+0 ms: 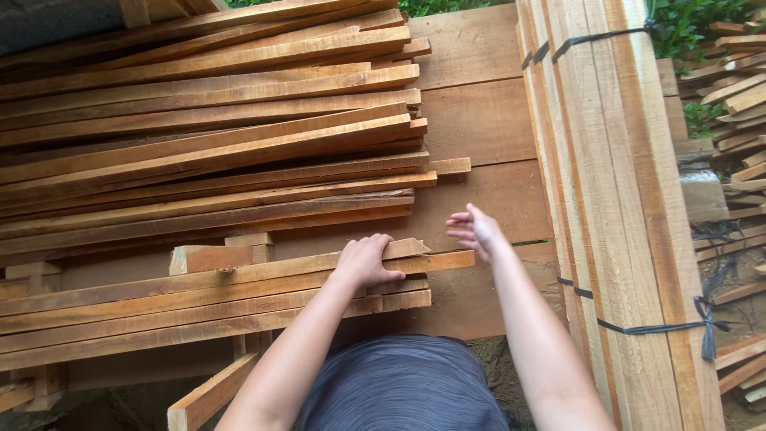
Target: The person stacks thin wooden planks on a wooden workbench, aligning them by hand. They then secure the stack with a black strap, wrapping and tying it around the planks.
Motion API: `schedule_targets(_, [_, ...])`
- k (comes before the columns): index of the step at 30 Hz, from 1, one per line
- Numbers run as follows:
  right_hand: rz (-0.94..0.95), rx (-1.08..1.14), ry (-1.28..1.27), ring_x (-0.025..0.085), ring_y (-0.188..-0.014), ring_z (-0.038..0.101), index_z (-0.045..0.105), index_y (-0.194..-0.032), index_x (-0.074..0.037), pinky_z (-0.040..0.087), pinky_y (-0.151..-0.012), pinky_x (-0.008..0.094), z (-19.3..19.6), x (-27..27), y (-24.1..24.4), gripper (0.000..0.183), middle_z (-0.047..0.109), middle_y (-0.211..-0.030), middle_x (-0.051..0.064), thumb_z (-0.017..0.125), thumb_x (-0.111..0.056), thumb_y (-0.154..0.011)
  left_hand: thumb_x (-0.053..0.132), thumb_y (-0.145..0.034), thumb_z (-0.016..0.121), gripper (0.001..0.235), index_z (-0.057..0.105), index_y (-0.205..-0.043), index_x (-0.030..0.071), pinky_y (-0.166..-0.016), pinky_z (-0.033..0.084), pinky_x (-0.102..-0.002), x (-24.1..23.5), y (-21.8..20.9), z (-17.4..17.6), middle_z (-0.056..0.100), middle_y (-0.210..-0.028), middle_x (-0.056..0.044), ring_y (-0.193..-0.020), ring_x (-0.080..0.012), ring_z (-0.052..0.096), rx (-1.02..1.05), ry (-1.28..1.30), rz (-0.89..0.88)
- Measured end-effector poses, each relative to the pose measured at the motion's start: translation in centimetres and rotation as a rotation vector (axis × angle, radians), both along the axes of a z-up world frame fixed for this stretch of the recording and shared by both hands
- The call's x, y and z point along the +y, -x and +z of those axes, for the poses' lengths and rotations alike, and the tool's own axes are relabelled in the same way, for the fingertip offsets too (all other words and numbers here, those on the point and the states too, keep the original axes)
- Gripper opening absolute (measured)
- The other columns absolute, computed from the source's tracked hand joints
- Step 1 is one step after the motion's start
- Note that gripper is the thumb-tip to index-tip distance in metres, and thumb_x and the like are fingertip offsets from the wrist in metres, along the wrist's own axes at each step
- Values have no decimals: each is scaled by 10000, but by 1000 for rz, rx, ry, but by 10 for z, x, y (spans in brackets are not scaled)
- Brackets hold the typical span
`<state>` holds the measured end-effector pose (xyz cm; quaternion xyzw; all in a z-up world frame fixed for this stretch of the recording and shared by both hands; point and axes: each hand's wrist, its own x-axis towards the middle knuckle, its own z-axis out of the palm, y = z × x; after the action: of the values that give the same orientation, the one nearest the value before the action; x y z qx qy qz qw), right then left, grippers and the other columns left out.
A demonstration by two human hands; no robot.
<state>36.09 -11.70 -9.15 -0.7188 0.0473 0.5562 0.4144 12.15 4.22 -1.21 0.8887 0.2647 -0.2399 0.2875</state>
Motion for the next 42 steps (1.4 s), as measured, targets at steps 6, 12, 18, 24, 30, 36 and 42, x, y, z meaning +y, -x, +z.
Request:
schedule_targets(6, [-11,163,-65,220,-1195,684,620,-1283,-100,513,-1066,452,21,2,24,618,718,-1293,66,162,-469,-1095,649,-648,851,899,584,-1344,148,-1009,474,-444,-1,-2,2,660,-1289,-50,-1245,-244,601,18,-9,-8])
schedule_targets(12, [-10,120,-38,251,-1204,690,626,-1319,-86,514,-1076,457,8,6,26,629,717,-1313,84,154,-438,-1098,644,-640,873,935,542,-1348,129,-1024,454,-445,-11,-3,13,626,-1298,-63,-1246,-251,580,65,-72,-65])
schedule_targets(18, [-43,144,-89,238,-1185,692,649,-1295,-86,528,-1082,433,-8,26,55,622,728,-1294,84,166,-430,-1105,618,-652,872,914,533,-1343,127,-1015,451,-441,-13,2,4,625,-1287,-65,-1236,-244,579,24,-115,-80])
schedule_targets(24, [-67,134,-31,191,-1169,669,659,-1287,-144,463,-1079,422,0,31,59,585,731,-1270,22,160,-385,-1097,645,-662,860,938,520,-1358,117,-1027,450,-442,-11,-3,5,619,-1295,-72,-1245,-248,576,61,-109,-97])
schedule_targets(30, [-82,108,-127,167,-1164,694,705,-1224,-98,401,-1088,374,-24,46,91,606,780,-1194,45,191,-389,-1089,676,-652,854,978,518,-1376,111,-1035,453,-445,-11,-4,3,621,-1301,-79,-1257,-254,573,88,-94,-106])
schedule_targets(36, [-230,270,-328,200,-1134,657,709,-1165,-98,458,-1113,393,-25,45,91,514,754,-1180,78,273,-362,-1096,666,-643,851,964,539,-1381,129,-1043,450,-448,-9,0,-4,635,-1316,-64,-1275,-239,575,43,-68,-57])
schedule_targets(42, [-273,360,-135,230,-1070,695,692,-1112,-69,584,-962,454,-32,38,99,589,733,-1134,118,202,-394,-1081,648,-632,868,987,520,-1408,147,-1046,427,-447,-9,4,2,614,-1331,-63,-1265,-243,560,-12,-72,-49])
